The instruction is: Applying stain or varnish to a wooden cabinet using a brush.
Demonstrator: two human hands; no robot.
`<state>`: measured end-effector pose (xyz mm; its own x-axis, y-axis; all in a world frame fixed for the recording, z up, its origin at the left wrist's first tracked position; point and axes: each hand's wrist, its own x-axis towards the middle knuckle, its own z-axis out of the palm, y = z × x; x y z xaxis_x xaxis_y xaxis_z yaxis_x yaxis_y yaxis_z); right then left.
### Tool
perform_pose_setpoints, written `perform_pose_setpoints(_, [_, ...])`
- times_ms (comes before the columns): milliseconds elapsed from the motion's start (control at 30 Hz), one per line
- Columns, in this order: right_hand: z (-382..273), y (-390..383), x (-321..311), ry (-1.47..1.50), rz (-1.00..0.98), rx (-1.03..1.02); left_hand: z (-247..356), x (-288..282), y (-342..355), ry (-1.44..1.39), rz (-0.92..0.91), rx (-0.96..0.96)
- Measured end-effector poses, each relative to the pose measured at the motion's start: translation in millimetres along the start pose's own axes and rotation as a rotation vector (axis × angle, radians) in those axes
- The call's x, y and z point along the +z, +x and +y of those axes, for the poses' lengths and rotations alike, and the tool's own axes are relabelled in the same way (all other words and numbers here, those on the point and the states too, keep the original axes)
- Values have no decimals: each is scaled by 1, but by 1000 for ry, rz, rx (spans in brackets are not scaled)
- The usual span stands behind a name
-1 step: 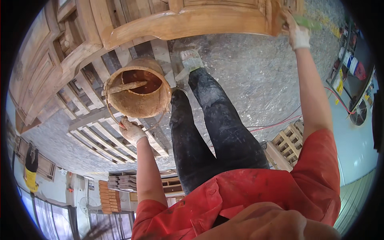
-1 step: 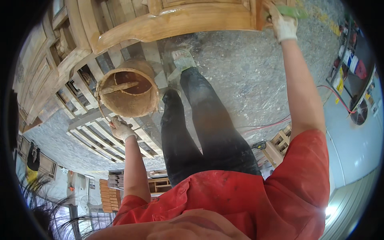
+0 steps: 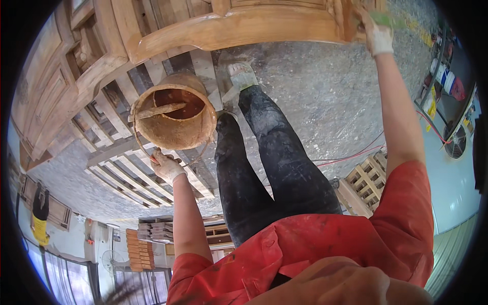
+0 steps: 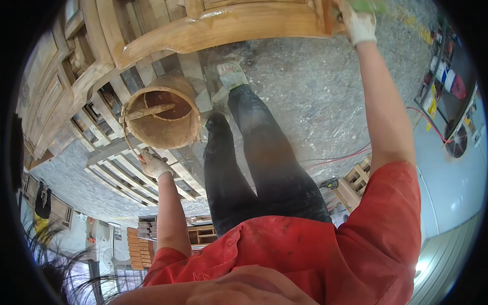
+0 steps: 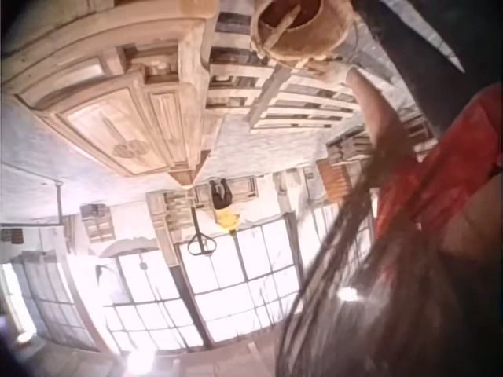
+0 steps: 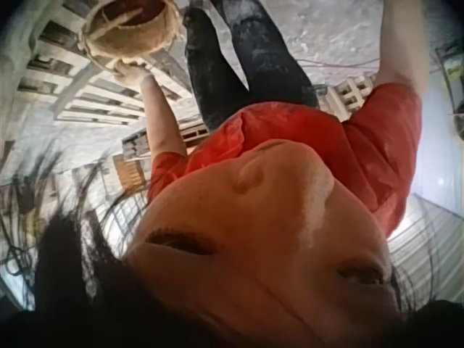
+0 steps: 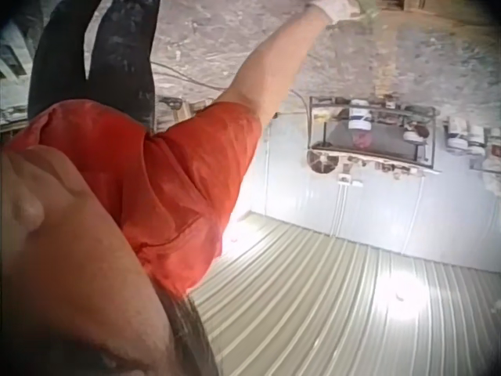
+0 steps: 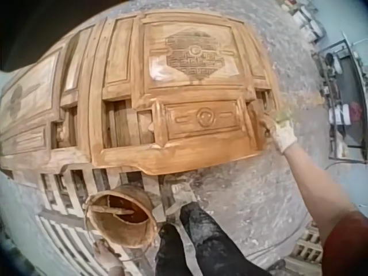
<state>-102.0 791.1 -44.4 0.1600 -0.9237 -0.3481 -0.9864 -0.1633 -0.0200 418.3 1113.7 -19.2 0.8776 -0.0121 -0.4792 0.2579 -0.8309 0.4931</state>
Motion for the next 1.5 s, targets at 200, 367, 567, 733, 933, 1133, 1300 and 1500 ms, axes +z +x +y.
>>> perform_pose_setpoints(200, [20,-2,2,-102,-128,6,-4,10,2,-15,31,-26])
perform_pose_setpoints(367, [-7,-6,-10,-178,-228,-20,-1,10,0,-15,46,-42])
perform_pose_setpoints(567, [-48,-13,-5,-60,160,-93,-2,6,1,-36,56,-37])
perform_pose_setpoints(733, [-10,63,10,-68,-387,350,4,20,-9,10,55,-16])
perform_pose_setpoints(933, [-50,12,-45,1069,-327,612,9,14,-11,24,69,-31])
perform_pose_setpoints(1133, [-75,-63,-7,973,202,742,-40,3,29,33,72,251])
perform_pose_setpoints(1300, [-224,-57,52,673,478,29,7,17,-9,4,59,85])
perform_pose_setpoints(1500, [-321,-36,76,895,261,-200,10,12,-14,-138,-46,98])
